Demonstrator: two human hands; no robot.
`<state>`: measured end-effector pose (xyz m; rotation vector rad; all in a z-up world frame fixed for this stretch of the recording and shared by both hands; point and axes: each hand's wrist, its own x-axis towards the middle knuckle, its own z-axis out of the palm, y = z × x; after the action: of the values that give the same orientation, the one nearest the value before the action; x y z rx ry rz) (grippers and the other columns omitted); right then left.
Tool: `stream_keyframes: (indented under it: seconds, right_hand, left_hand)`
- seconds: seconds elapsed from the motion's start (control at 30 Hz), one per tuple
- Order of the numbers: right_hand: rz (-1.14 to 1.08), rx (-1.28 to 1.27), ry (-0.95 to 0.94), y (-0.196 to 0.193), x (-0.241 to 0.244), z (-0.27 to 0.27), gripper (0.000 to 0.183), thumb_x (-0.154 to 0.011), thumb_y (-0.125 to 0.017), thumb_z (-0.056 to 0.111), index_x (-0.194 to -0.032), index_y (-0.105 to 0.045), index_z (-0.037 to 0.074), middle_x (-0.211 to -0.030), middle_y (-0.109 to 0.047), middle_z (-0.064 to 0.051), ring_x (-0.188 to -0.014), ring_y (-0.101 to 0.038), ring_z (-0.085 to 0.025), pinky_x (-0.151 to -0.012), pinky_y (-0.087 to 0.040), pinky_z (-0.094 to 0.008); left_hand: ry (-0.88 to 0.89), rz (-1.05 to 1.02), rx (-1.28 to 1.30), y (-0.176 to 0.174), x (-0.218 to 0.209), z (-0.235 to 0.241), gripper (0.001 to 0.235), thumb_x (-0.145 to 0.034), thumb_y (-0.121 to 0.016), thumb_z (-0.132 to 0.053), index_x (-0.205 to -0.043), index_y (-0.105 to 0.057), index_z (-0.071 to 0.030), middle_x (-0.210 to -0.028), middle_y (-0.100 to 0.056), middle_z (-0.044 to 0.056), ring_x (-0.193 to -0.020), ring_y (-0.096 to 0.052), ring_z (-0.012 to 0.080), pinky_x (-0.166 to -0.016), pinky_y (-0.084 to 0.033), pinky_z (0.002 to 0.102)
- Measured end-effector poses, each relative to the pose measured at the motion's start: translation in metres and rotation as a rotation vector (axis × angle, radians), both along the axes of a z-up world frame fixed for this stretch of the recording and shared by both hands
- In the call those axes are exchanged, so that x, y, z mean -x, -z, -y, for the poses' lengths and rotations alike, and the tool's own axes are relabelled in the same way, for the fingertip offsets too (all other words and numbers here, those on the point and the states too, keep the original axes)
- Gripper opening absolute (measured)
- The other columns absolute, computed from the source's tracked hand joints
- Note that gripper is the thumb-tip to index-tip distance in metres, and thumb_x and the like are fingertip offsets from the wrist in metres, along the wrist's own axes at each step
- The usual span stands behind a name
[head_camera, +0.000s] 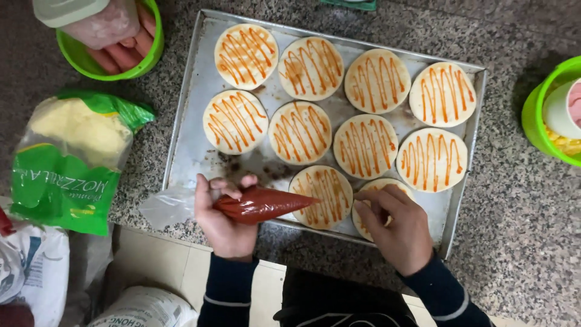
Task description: The person pours red sauce from a large bottle into a plastic piping bag, then pipes the sauce onto round flatbreads arranged on a metal tray. They place slices of ham on top of the sauced flatbreads. The scene shows a kitchen counter with trays of dough, a scale, and ingredient containers.
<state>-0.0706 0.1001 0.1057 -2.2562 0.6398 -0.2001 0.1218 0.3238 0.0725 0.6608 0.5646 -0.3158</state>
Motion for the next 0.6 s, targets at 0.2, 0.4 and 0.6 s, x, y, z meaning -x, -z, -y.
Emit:
stream_keyframes:
  seconds: [0.2, 0.4, 0.6]
  right_hand:
    - [0.093, -0.020, -0.072, -0.018, -0.018, -0.012, 0.015, -0.105, -0.078, 0.024, -0.113, -0.084, 0.013, -0.087, -0.063, -0.001, -0.062, -0.053, -0.015, -0.061, -0.048, -0.034]
    - [0.089, 0.072, -0.147, -0.010, -0.022, -0.025, 0.021, -0.105, -0.078, 0.026, -0.122, -0.083, 0.013, -0.098, -0.068, -0.003, -0.065, -0.061, -0.020, -0.059, -0.053, -0.041]
    - [0.163, 0.171, -0.182, -0.004, -0.023, -0.029, 0.012, -0.104, -0.081, 0.018, -0.112, -0.083, 0.009, -0.092, -0.069, -0.005, -0.072, -0.064, -0.025, -0.062, -0.051, -0.041]
  left_hand:
    - [0.019, -0.047, 0.066, -0.006, 0.007, 0.010, 0.047, -0.114, -0.067, -0.045, -0.080, -0.075, -0.013, -0.059, -0.069, 0.008, -0.079, -0.081, 0.0394, -0.088, -0.063, 0.058]
    - [0.041, -0.053, -0.005, -0.012, 0.006, 0.011, 0.045, -0.110, -0.069, -0.046, -0.078, -0.073, -0.014, -0.055, -0.064, 0.007, -0.080, -0.083, 0.0407, -0.089, -0.062, 0.060]
    - [0.052, -0.056, 0.010, -0.013, 0.009, 0.009, 0.047, -0.112, -0.068, -0.046, -0.078, -0.073, -0.013, -0.055, -0.066, 0.007, -0.081, -0.083, 0.0407, -0.094, -0.061, 0.059]
